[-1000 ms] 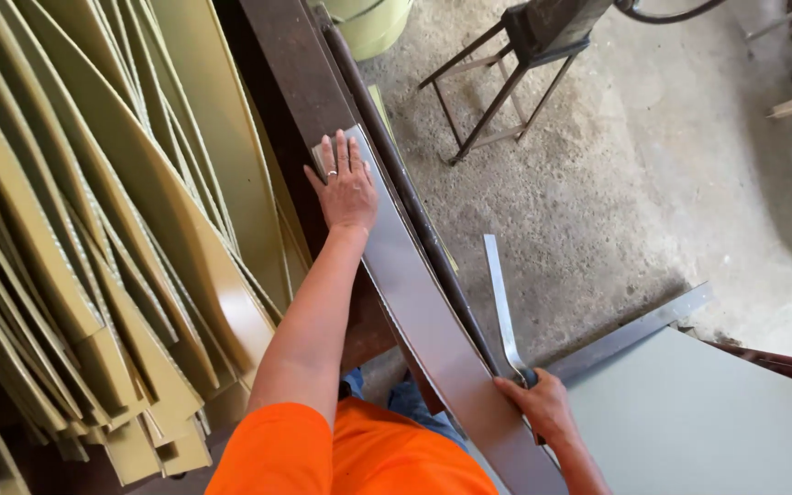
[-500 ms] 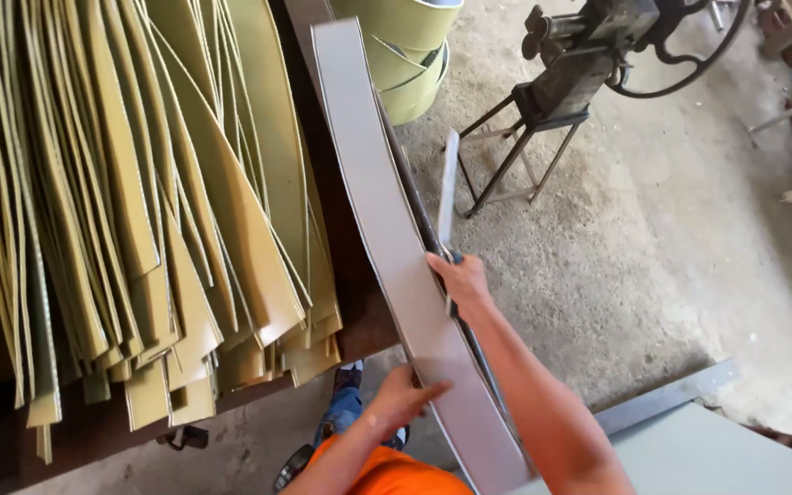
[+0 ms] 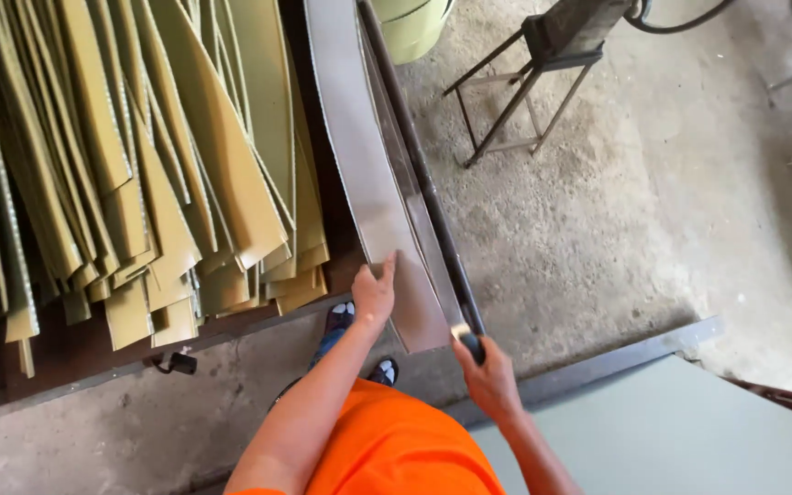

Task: Scraping the edges of metal strips with a manual tool.

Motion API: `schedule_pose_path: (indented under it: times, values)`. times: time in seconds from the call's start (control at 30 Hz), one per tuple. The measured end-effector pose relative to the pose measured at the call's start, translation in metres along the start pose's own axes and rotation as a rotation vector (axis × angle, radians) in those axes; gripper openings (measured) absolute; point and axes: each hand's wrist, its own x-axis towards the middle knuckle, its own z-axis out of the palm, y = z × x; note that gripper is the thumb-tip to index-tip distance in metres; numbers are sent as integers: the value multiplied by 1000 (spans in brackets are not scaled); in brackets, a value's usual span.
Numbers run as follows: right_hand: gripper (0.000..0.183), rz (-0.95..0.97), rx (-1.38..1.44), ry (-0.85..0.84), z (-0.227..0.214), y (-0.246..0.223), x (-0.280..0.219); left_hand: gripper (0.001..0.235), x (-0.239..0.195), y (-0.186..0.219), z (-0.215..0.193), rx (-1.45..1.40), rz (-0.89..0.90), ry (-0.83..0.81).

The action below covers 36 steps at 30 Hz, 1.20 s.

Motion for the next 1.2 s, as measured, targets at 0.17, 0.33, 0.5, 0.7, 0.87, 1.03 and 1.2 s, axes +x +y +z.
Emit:
schedule_pose_path:
  times: [0.17,0.33,0.5,0.7,0.87,1.03,1.2]
  values:
    - [40,283,34,-42,-11,9,-38,75,38,15,-2,-40,57,139]
    - [37,366,78,-150,-9,-2,-39,77,39,40,-14,4,-11,146]
    - [36,536,364,-266,-27,-2,-31,77,31,38,-8,-16,136,193]
    - [34,459,437,-159,-49,-22,0,81,47,49,-7,101,57,159]
    - [37,325,225,-204,-18,25,12,79,54,42,-5,93,182,207]
    - [36,443,299,-264,-59,-14,22,78,63,37,-5,134,66,175]
    - [43,372,450,-178,-65,14,-2,80,70,35,-2,215,199,259]
